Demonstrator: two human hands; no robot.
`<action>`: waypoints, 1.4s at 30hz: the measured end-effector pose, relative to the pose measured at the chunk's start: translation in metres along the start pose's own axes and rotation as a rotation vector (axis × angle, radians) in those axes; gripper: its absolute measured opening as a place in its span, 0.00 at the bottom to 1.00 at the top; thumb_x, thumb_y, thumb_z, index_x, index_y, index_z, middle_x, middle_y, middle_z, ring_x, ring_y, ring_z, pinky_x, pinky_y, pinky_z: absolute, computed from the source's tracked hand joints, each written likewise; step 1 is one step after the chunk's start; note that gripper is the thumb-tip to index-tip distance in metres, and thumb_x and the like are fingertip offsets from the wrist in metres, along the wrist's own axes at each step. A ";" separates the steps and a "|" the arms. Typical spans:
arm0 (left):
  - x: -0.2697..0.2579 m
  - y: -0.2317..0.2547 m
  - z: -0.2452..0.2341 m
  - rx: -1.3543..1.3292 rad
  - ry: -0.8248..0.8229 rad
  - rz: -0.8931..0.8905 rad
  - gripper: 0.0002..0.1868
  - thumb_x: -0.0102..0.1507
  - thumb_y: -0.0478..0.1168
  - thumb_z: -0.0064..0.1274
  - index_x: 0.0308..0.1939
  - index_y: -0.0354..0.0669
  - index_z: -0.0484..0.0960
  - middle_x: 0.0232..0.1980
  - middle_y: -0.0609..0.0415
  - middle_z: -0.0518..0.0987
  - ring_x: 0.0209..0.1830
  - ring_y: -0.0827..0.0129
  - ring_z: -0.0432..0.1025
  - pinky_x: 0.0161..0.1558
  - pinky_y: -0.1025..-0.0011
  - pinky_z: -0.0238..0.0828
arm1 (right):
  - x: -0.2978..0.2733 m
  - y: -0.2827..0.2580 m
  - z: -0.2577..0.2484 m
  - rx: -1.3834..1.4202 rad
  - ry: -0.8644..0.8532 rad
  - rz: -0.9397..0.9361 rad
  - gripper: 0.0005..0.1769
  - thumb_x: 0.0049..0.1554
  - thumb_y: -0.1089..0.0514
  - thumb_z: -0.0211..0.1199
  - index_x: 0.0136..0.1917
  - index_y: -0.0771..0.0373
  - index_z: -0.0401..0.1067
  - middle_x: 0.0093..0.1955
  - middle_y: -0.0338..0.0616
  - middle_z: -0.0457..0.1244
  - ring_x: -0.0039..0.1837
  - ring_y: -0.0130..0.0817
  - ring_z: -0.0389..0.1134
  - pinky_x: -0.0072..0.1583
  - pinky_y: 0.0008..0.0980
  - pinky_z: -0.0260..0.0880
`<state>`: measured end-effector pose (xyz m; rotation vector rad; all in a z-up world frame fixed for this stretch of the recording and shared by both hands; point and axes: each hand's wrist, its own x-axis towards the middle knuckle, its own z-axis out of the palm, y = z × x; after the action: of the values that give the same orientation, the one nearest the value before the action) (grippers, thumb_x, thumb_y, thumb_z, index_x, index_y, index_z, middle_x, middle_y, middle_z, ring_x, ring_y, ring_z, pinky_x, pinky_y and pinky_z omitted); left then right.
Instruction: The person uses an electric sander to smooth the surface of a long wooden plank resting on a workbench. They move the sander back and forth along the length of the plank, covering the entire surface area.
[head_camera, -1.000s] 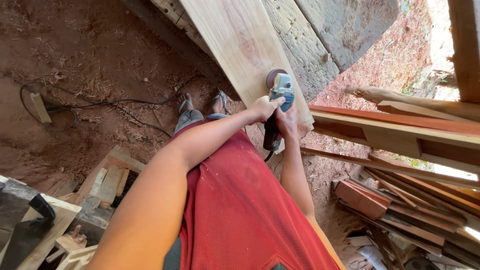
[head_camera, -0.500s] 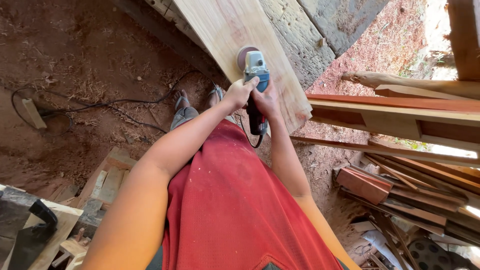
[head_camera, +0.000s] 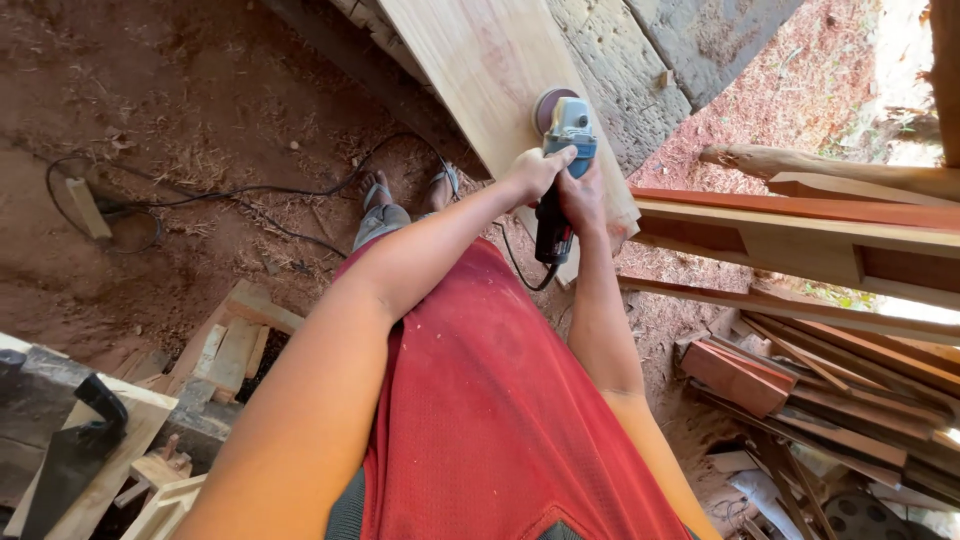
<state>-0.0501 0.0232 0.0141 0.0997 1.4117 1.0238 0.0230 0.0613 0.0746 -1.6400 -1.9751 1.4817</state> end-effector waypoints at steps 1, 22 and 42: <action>-0.010 -0.002 -0.008 -0.002 0.008 0.001 0.47 0.60 0.69 0.49 0.62 0.26 0.75 0.61 0.31 0.77 0.60 0.41 0.75 0.38 0.50 0.86 | 0.007 0.017 0.004 0.002 -0.008 -0.004 0.16 0.57 0.48 0.70 0.52 0.57 0.73 0.38 0.45 0.68 0.46 0.28 0.70 0.48 0.37 0.76; -0.020 -0.011 -0.135 -0.174 0.280 0.105 0.45 0.61 0.74 0.47 0.61 0.35 0.79 0.65 0.37 0.77 0.72 0.49 0.66 0.73 0.53 0.60 | 0.041 -0.031 0.131 -0.420 -0.274 -0.097 0.27 0.55 0.32 0.65 0.56 0.51 0.70 0.48 0.51 0.70 0.59 0.49 0.72 0.59 0.51 0.72; -0.015 0.061 -0.181 -0.322 0.302 0.055 0.42 0.61 0.69 0.51 0.62 0.34 0.77 0.58 0.39 0.79 0.54 0.47 0.78 0.45 0.53 0.83 | 0.097 -0.071 0.165 -0.279 -0.299 -0.116 0.25 0.54 0.36 0.69 0.54 0.54 0.71 0.42 0.49 0.70 0.53 0.43 0.74 0.53 0.51 0.74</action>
<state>-0.2310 -0.0408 0.0213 -0.2638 1.4992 1.3406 -0.1697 0.0552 0.0062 -1.4337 -2.4908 1.5399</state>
